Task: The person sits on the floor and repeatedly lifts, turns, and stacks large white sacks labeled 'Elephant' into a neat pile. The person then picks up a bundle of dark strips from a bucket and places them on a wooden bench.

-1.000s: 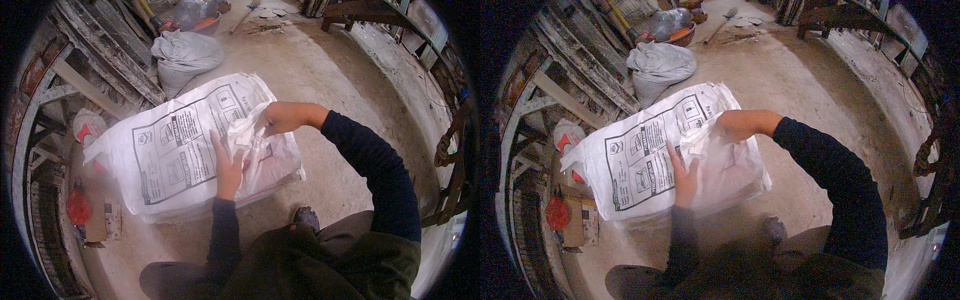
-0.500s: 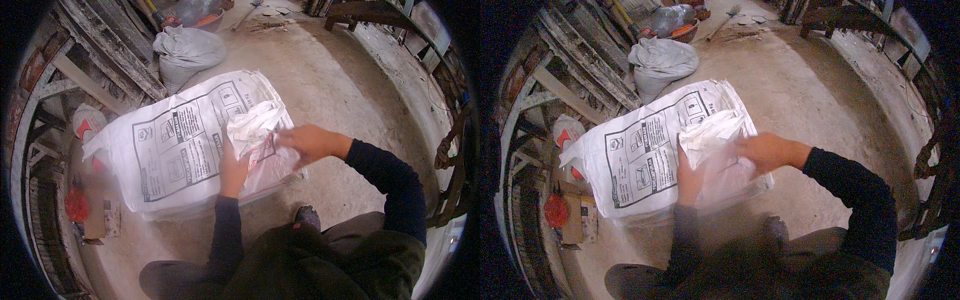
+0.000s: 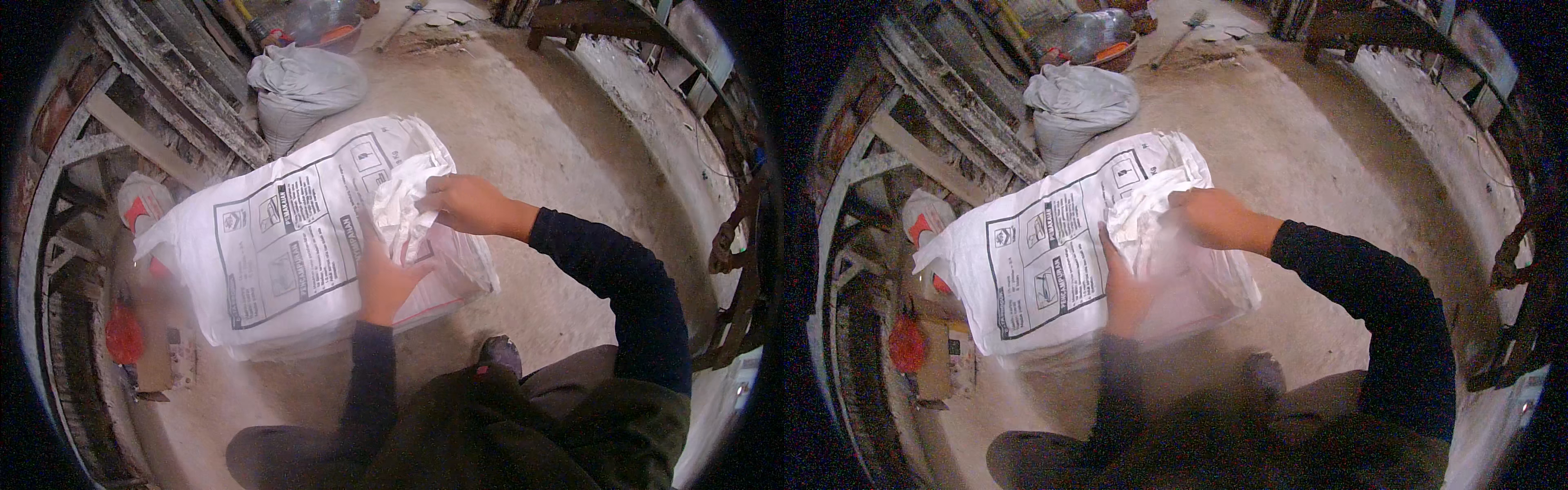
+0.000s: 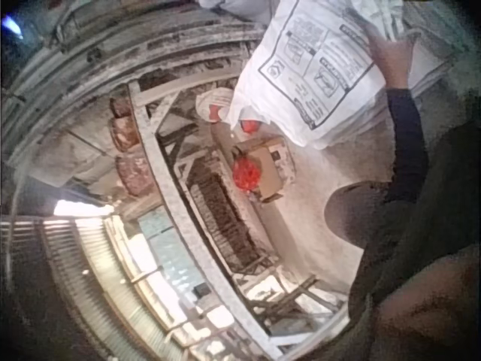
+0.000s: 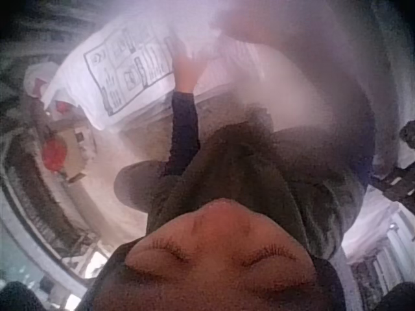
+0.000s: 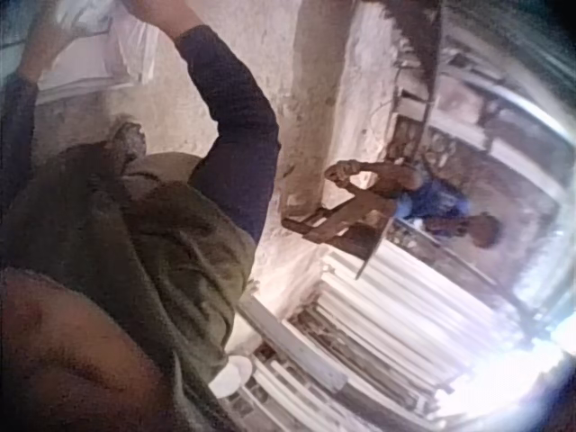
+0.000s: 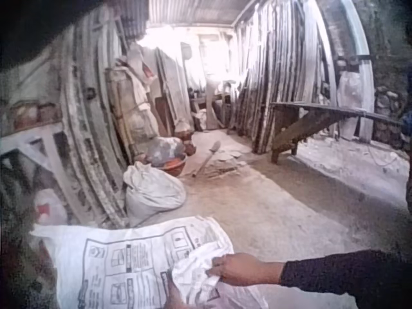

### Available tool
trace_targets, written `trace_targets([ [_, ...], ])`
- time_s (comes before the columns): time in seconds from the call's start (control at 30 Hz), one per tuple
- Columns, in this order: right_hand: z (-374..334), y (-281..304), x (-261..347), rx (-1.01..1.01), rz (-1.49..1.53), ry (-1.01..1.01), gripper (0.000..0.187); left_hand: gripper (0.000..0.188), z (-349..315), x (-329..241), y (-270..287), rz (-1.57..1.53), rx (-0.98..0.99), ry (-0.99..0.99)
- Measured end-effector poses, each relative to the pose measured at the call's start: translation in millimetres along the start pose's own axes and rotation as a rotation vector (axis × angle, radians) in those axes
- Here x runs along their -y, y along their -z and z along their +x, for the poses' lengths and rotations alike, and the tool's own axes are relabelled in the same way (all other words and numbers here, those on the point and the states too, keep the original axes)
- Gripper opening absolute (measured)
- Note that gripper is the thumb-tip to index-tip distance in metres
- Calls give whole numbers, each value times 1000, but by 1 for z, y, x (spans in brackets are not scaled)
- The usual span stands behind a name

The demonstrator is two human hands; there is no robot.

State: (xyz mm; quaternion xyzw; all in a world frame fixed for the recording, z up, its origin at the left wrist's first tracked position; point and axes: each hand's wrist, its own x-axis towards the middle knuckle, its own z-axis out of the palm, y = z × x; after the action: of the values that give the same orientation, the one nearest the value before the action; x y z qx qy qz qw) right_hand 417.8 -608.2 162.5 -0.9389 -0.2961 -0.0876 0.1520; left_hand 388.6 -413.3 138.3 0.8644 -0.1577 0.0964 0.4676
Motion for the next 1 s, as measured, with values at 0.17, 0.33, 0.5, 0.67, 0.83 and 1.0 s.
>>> trace_targets([
  [0.17,-23,-9,6,-108,153,-55,33,91,2,-7,-4,2,-64,145],
  [0.33,-80,-23,4,202,128,288,41,87,7,2,1,8,-16,186],
  [0.5,-94,-50,-12,351,-5,214,34,87,5,4,-4,1,84,207],
  [0.67,-45,-26,2,51,252,60,29,100,3,0,-1,-77,316,154],
  [0.83,-29,-17,8,-84,302,105,29,110,-15,0,-16,172,52,-78],
  [1.0,-40,-11,15,-28,394,-20,35,101,-9,-14,-13,65,-12,100],
])
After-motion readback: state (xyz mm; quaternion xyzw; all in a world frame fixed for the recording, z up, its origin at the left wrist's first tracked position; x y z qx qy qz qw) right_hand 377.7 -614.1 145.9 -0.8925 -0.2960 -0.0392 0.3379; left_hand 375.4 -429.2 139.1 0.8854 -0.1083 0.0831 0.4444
